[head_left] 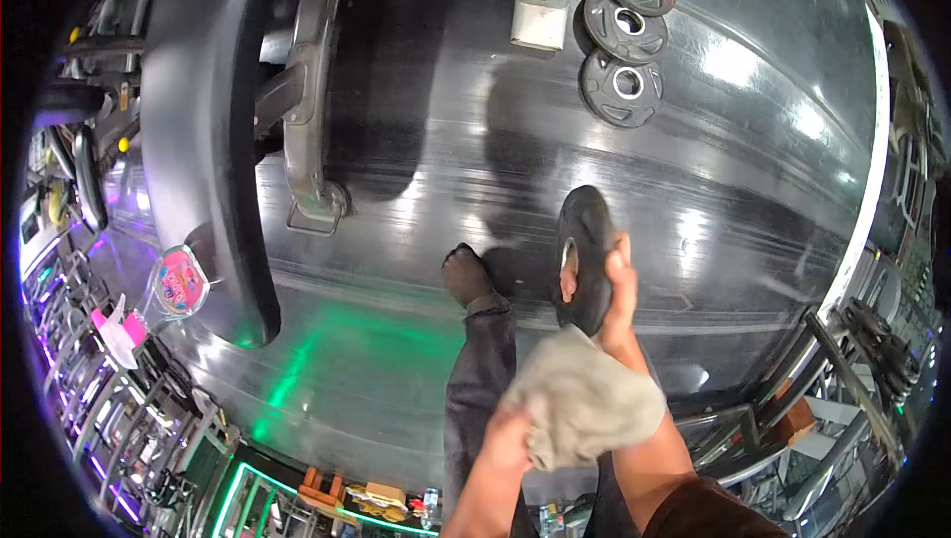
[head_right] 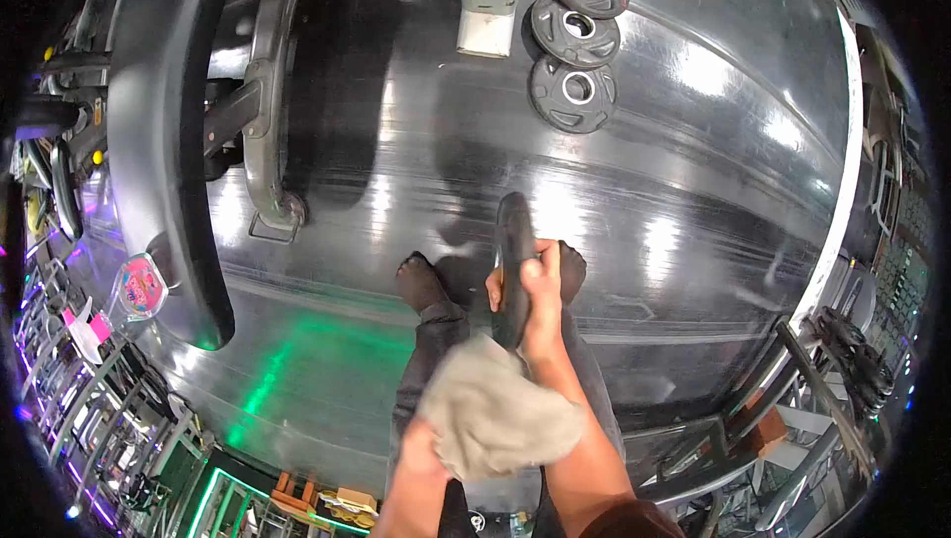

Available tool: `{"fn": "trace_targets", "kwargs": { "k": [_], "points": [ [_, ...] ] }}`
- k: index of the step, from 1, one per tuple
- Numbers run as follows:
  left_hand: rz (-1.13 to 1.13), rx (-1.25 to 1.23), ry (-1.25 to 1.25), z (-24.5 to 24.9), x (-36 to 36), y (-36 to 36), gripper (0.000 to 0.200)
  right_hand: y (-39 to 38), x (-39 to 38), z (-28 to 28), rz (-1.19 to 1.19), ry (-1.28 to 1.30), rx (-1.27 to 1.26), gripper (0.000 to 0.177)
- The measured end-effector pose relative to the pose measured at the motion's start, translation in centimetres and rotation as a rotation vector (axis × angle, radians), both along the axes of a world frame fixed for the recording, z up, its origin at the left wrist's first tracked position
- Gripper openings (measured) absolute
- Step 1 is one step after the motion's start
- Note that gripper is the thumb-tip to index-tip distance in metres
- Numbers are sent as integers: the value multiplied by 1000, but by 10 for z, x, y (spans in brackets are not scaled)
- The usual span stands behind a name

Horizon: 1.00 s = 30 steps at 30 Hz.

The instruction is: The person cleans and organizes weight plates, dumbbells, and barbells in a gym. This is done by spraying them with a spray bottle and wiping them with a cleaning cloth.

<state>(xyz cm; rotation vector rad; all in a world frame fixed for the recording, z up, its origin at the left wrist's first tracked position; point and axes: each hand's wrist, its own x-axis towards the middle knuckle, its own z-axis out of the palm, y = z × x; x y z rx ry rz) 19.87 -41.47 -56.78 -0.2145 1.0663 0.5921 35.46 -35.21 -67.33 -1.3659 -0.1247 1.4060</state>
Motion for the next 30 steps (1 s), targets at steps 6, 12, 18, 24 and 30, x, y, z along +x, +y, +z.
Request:
{"fn": "trace_targets", "kwargs": {
  "k": [6,12,18,24,30],
  "points": [
    [512,80,-3,-70,-36,26,62,-3,-16,-8,255,-169,-271,50],
    [382,-147,172,-101,-31,-17,58,21,-28,-36,682,-603,-363,73],
    [152,3,371,-98,-54,18,53,102,-32,-87,1161,-854,-334,89],
    [370,-6,361,-109,-88,54,57,155,-36,-174,1449,-1399,47,85],
    [381,18,341,-113,-92,68,56,199,-51,-211,1519,-1658,275,72]
  ]
}}
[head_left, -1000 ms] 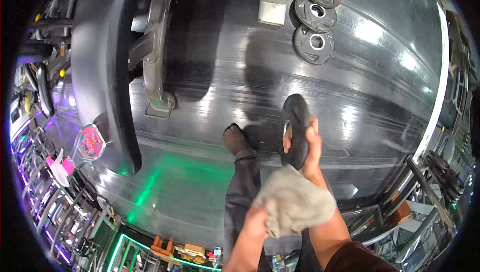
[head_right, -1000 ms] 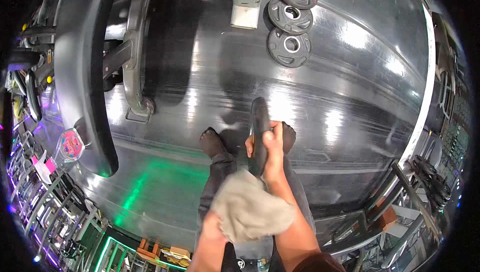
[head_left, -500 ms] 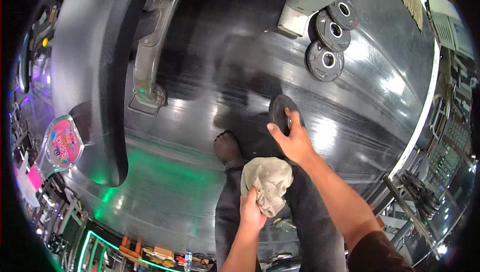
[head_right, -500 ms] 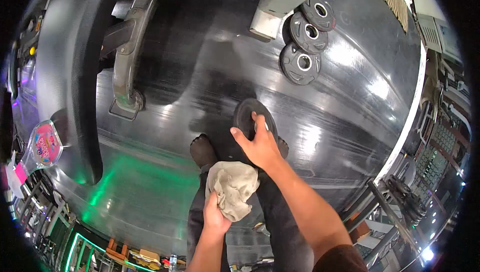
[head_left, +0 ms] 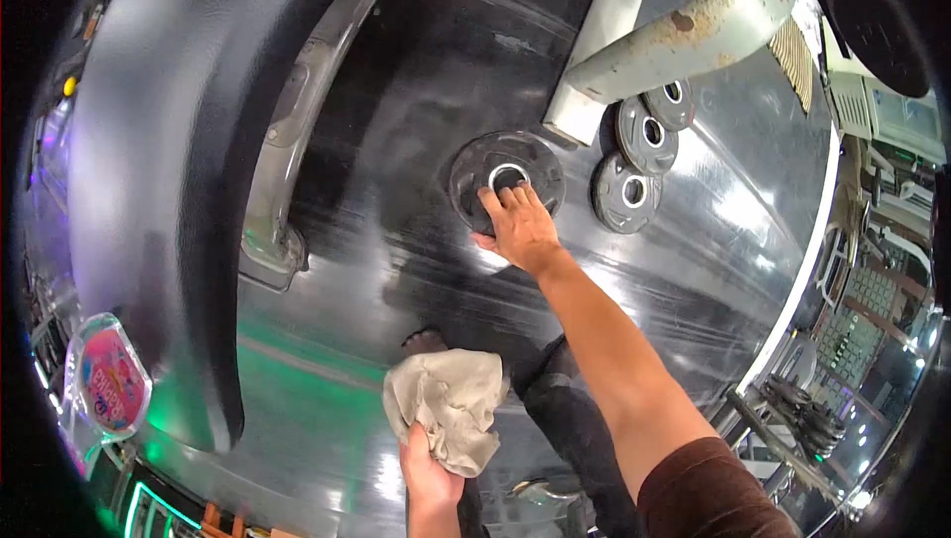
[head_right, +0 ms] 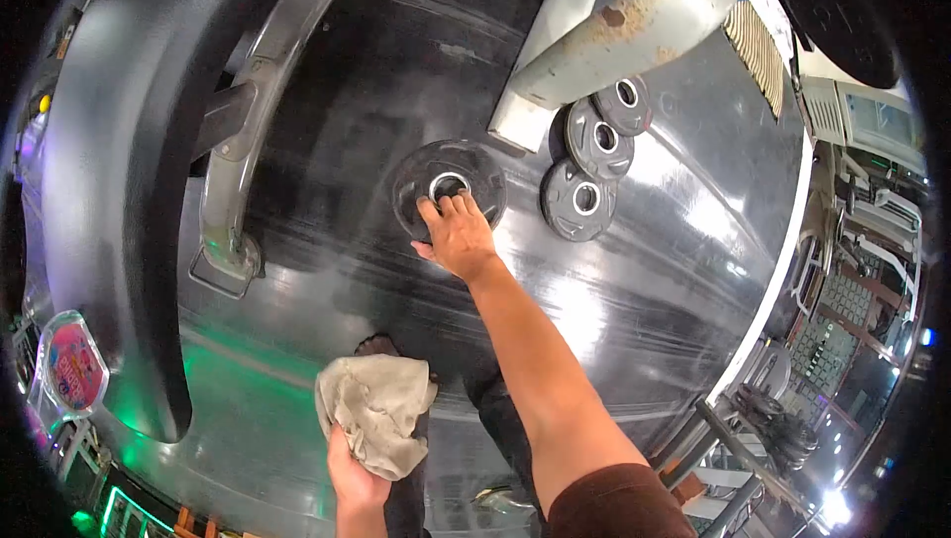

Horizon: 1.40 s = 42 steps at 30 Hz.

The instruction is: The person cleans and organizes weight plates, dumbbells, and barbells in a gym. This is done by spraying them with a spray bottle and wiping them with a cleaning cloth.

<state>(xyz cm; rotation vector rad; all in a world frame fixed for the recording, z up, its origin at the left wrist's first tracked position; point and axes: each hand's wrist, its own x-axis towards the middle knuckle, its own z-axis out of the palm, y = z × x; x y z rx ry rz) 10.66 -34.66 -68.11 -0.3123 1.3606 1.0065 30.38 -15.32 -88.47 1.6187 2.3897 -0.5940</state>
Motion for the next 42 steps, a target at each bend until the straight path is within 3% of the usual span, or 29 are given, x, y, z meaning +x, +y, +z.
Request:
{"fn": "trace_targets", "kwargs": {
  "k": [11,14,15,18,21,22,23,26,29,35,38,42],
  "points": [
    [56,-41,-131,-8,30,-4,56,4,-14,-27,-97,-113,-100,56],
    [48,-93,-100,-6,36,2,55,-12,-12,-36,-120,6,126,51],
    [47,-77,-124,-6,38,4,54,-13,-12,-20,-176,125,92,42],
    [41,-54,-160,-9,44,10,53,-27,20,-4,-380,182,-45,41],
    [21,-84,-146,-9,52,11,54,-36,93,-23,-675,97,64,59],
    [18,-79,-148,-9,54,7,55,-42,124,-35,-690,86,152,71],
    [13,-75,-148,-10,54,5,55,-39,142,-27,-807,26,80,83],
    [-34,-44,-166,-9,56,8,57,-49,212,-55,-680,-78,-46,110],
    [-83,-53,-112,-7,58,4,58,-46,200,-38,-673,-251,-215,119],
    [-174,-86,-88,-1,75,10,63,-46,212,-58,-613,-329,-138,107],
    [-200,-71,-90,-3,81,6,64,-33,206,-27,-577,-221,-168,107],
    [-174,-38,-42,-2,84,6,66,-9,201,13,-603,-51,-277,84]
  ]
}}
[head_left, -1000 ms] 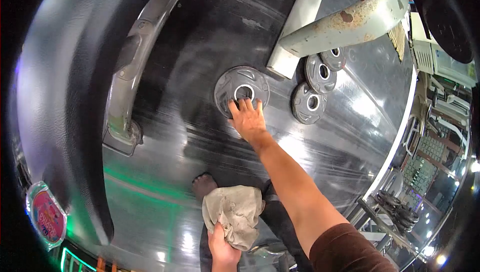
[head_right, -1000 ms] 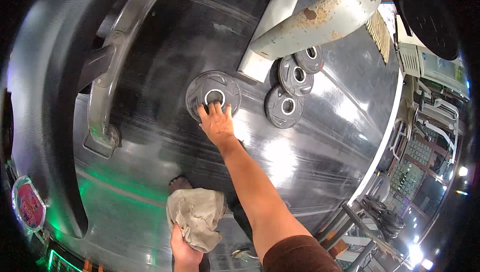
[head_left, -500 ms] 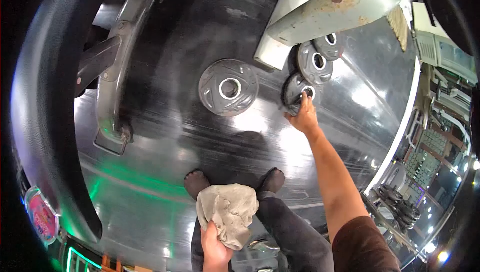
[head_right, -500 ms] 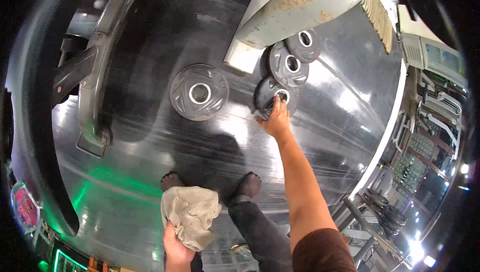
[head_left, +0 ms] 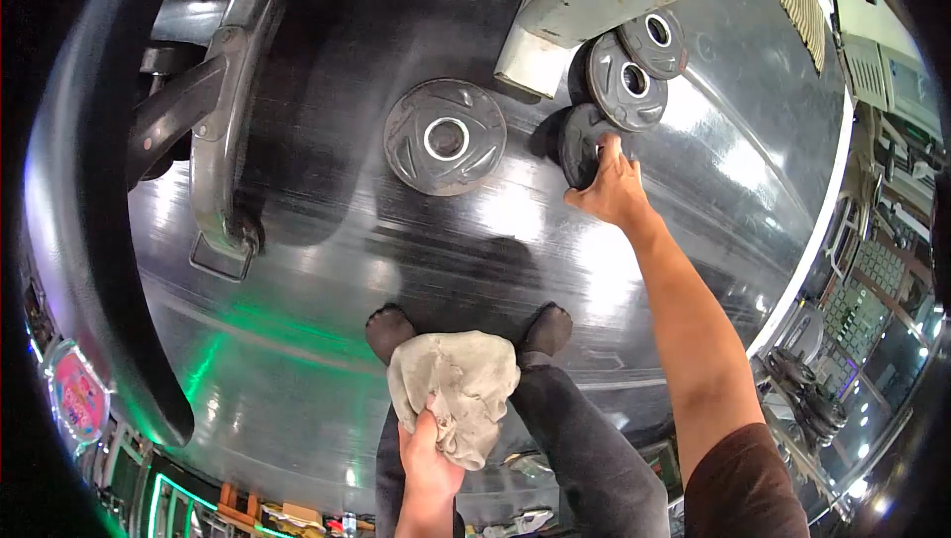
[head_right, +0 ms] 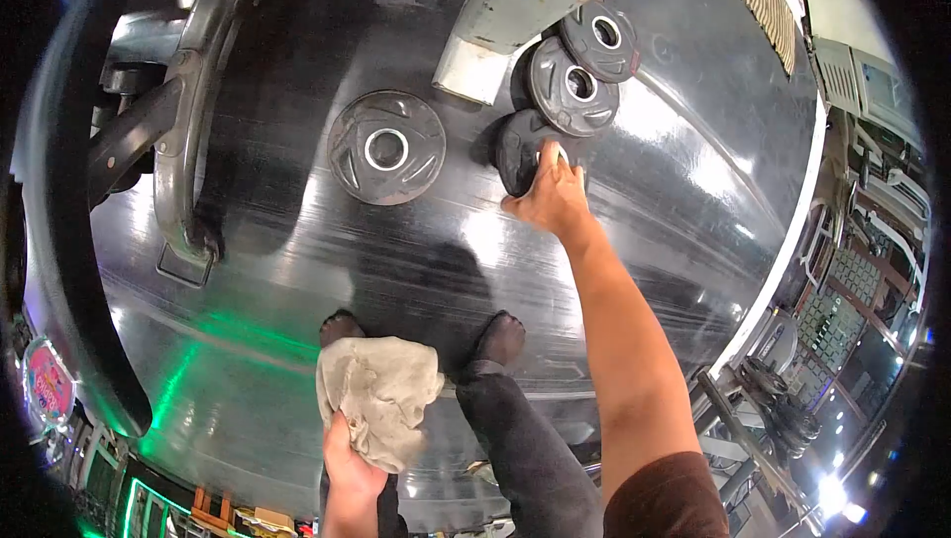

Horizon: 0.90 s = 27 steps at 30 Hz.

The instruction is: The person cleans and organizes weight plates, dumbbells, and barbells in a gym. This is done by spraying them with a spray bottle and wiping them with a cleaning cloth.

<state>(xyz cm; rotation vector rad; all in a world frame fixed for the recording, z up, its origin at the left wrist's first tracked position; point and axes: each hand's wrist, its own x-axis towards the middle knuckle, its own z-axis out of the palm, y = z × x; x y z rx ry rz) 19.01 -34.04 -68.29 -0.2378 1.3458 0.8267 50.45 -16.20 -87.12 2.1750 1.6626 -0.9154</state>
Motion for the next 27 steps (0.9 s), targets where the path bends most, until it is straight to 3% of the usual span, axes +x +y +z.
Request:
{"fn": "trace_targets", "kwargs": {
  "k": [1,4,5,6,7,8,10,11,13,14,17,19,22,23,25,26,27],
  "points": [
    [25,7,-15,-2,0,-3,66,-4,4,-1,3,61,132,76],
    [47,43,-23,-1,0,-2,69,-3,-3,20,-496,359,-68,72],
    [61,54,-24,-4,-1,-6,69,-9,-10,32,-701,689,-73,67],
    [76,68,-28,-6,-3,-7,70,-19,-23,48,-846,793,-76,65],
    [82,27,-30,-5,-7,-4,68,-41,-19,40,-993,1075,-286,85],
    [104,52,-32,-5,-10,-3,67,-55,-36,65,-981,1143,-270,97],
    [145,105,-32,-7,-18,-3,64,-90,-76,112,-1521,1300,-342,94],
    [195,144,-31,-7,-24,-2,59,-120,-89,125,-1480,1542,-289,95],
    [251,264,-114,-6,-38,1,57,-143,-120,181,-1788,1608,-268,95],
    [271,315,-159,-4,-46,0,56,-166,-128,189,-1697,1772,-292,93],
    [118,346,-22,2,-79,-20,57,-190,-153,212,-1840,2048,-317,93],
    [26,315,155,18,-83,-19,61,-196,-159,205,-1817,2076,-357,93],
    [-356,382,336,44,-75,7,66,-193,-172,193,-1788,2137,-279,90],
    [-378,391,341,53,-61,21,68,-192,-174,189,-1762,2111,-278,87],
    [-590,367,305,53,-24,41,53,-191,-176,186,-1717,2110,-216,76],
    [-659,405,59,54,4,58,42,-195,-176,186,-1763,2291,-172,69],
    [-949,97,155,53,28,70,39,-197,-179,187,-1934,2044,-124,65]
  ]
}}
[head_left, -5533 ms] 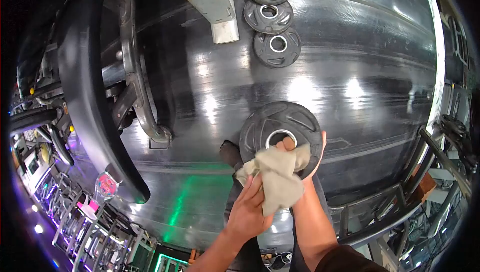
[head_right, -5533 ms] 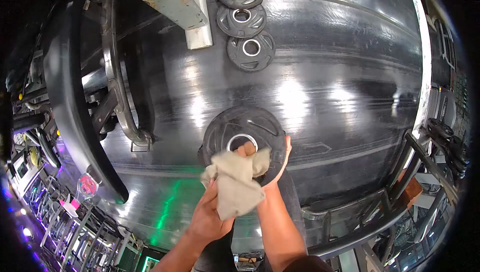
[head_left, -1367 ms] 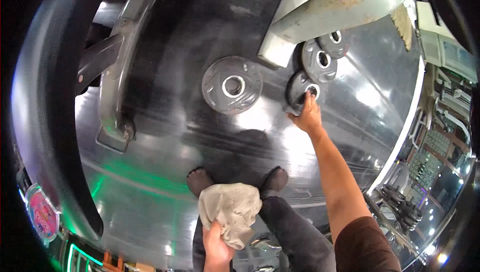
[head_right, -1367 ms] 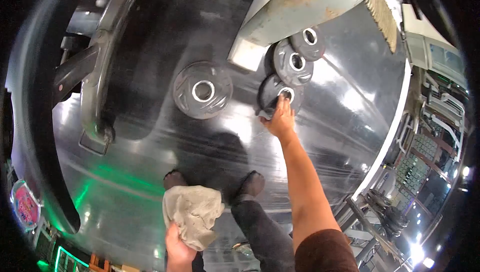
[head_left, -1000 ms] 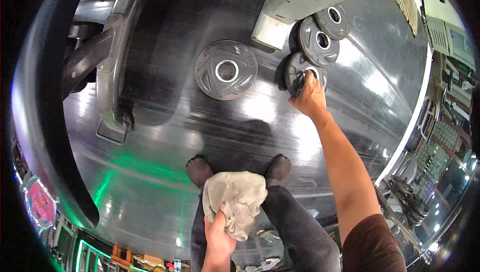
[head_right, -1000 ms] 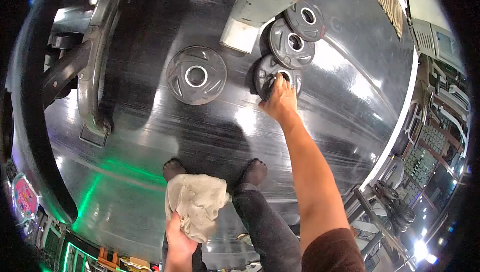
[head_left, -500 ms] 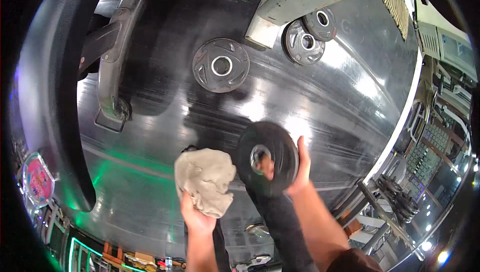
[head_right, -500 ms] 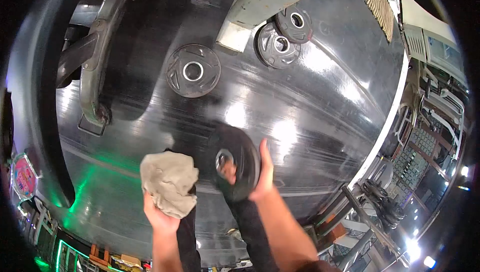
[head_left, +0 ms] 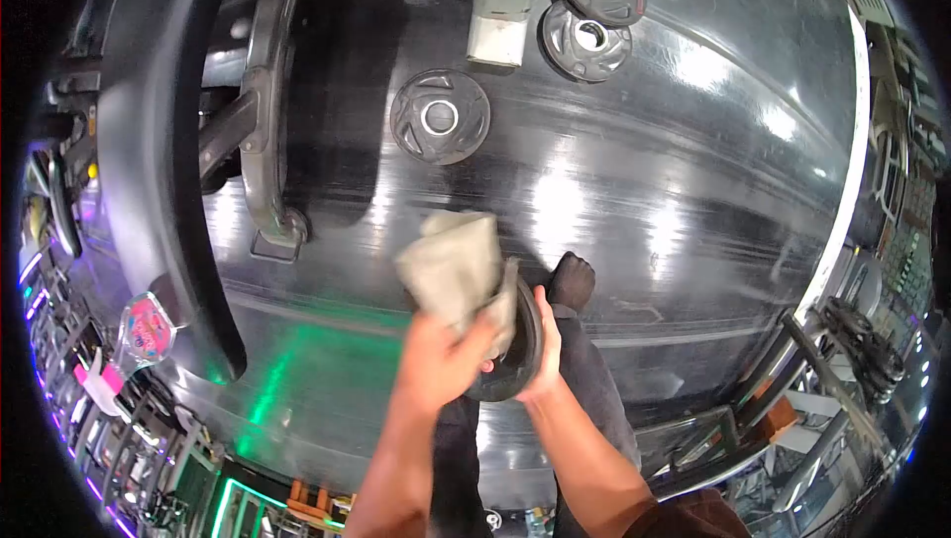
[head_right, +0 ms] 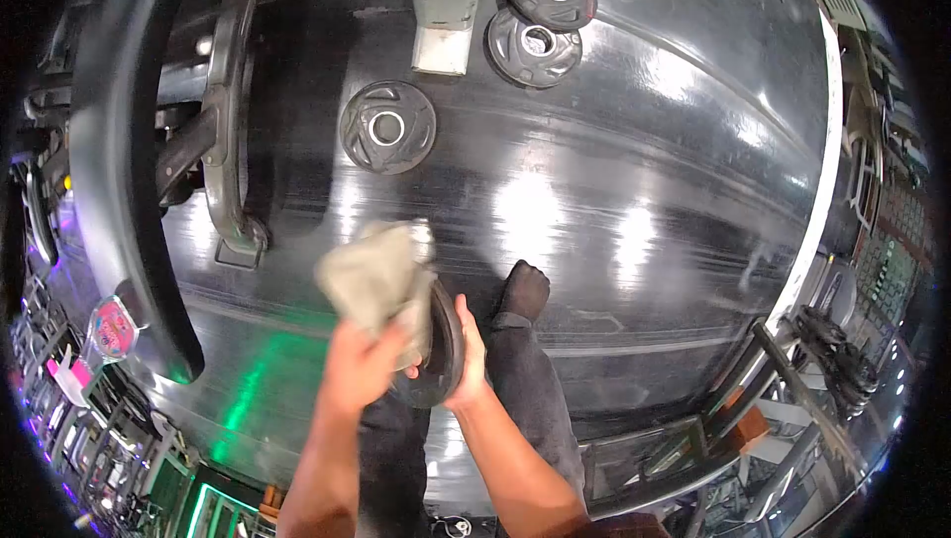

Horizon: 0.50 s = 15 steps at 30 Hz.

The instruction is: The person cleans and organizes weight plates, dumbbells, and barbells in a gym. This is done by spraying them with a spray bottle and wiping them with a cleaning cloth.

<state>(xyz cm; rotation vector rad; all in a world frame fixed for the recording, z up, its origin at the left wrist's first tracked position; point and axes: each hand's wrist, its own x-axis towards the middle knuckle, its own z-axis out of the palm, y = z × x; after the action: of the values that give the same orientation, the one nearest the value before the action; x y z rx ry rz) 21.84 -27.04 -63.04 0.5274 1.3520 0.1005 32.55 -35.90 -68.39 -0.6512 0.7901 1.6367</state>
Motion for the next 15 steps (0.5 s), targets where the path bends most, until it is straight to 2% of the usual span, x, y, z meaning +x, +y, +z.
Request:
{"fn": "trace_targets", "kwargs": {
  "k": [1,2,3,5,6,7,9,11,12,15],
  "points": [
    [-207,430,79,-11,20,0,40,0,-3,5,14,-105,-196,62],
    [-385,865,292,-23,40,-1,42,4,0,7,-30,-99,-145,60],
    [-368,826,236,-21,50,-8,42,-2,8,-2,-54,-10,-128,65],
    [-331,755,130,-15,65,-15,42,-22,10,-16,-260,50,138,72],
    [-373,752,81,-8,67,-22,41,-2,23,6,-197,-110,-30,68],
    [-378,742,88,4,71,-30,40,-12,24,-1,-244,-168,-100,67],
    [-584,964,74,20,75,-49,37,-17,33,-3,-240,-166,-96,69],
    [-864,881,4,42,74,-70,34,-13,44,5,-220,-121,-27,72],
    [-805,993,14,53,76,-82,32,-13,48,9,-209,-95,14,73],
    [-860,1178,112,58,78,-95,29,-13,55,16,-202,-36,99,77]
  ]
}}
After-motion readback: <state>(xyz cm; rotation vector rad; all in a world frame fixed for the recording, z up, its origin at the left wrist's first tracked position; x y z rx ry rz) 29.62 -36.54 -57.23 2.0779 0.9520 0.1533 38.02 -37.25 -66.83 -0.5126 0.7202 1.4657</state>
